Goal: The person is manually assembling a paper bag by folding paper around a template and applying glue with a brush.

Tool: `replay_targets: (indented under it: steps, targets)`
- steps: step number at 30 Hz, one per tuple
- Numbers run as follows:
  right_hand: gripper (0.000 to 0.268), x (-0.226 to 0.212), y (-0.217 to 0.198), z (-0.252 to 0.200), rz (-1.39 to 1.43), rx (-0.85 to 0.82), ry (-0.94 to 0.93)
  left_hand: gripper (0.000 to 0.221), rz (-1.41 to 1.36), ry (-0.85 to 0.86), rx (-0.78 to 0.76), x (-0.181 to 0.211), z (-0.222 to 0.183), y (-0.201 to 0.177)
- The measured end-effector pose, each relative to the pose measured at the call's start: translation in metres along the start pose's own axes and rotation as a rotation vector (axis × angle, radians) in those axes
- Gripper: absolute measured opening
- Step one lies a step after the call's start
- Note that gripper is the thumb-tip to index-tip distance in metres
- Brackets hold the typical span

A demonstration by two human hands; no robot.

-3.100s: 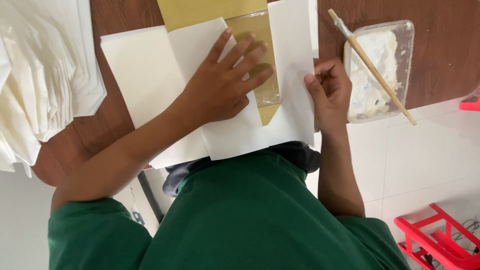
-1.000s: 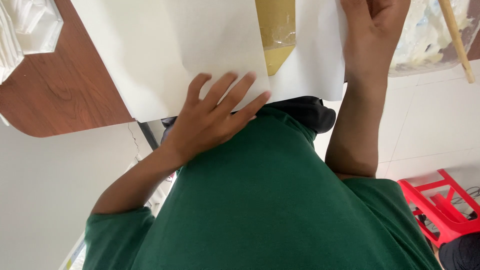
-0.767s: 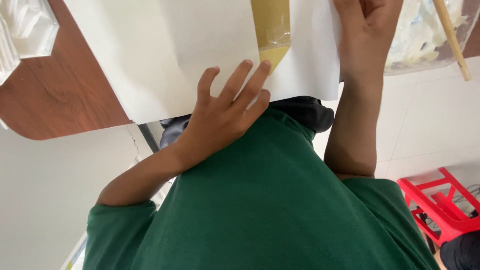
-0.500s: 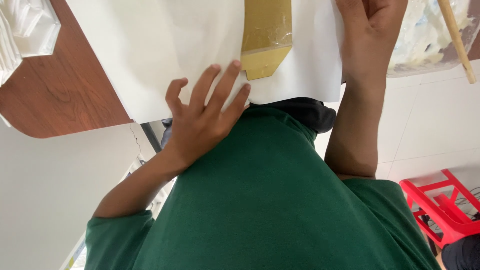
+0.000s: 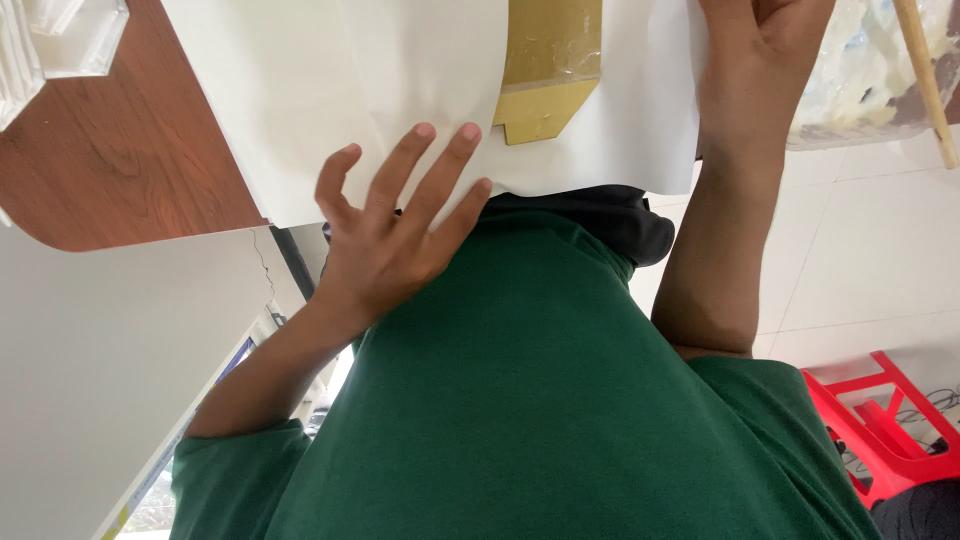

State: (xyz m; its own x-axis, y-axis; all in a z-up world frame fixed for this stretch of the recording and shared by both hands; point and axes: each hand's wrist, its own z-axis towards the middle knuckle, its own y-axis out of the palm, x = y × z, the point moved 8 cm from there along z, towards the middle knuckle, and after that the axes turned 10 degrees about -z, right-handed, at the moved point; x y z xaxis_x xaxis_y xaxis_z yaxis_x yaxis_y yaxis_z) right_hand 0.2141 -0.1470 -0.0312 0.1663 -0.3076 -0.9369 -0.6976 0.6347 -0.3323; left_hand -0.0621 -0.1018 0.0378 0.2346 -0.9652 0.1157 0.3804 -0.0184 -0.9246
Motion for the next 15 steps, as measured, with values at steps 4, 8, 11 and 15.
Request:
replay_targets:
  steps: [4, 8, 11, 15]
  targets:
    - [0.039, 0.0035, -0.0012, 0.0013, 0.008, 0.018, 0.011, 0.016, -0.050, 0.023, 0.058, -0.0040, 0.0004, -0.0100]
    - [0.034, 0.0048, -0.0011, 0.0019, 0.002, 0.012, -0.003, 0.019, -0.044, 0.042, 0.043, -0.0022, 0.0010, -0.0108]
    - [0.029, 0.0020, -0.0001, 0.0013, -0.011, 0.004, -0.016, 0.020, -0.060, 0.068, 0.022, -0.0013, -0.0004, -0.0077]
    - [0.025, -0.0032, 0.0014, 0.0009, -0.023, -0.004, -0.029, 0.005, -0.120, 0.092, 0.050, -0.0046, 0.0012, -0.0072]
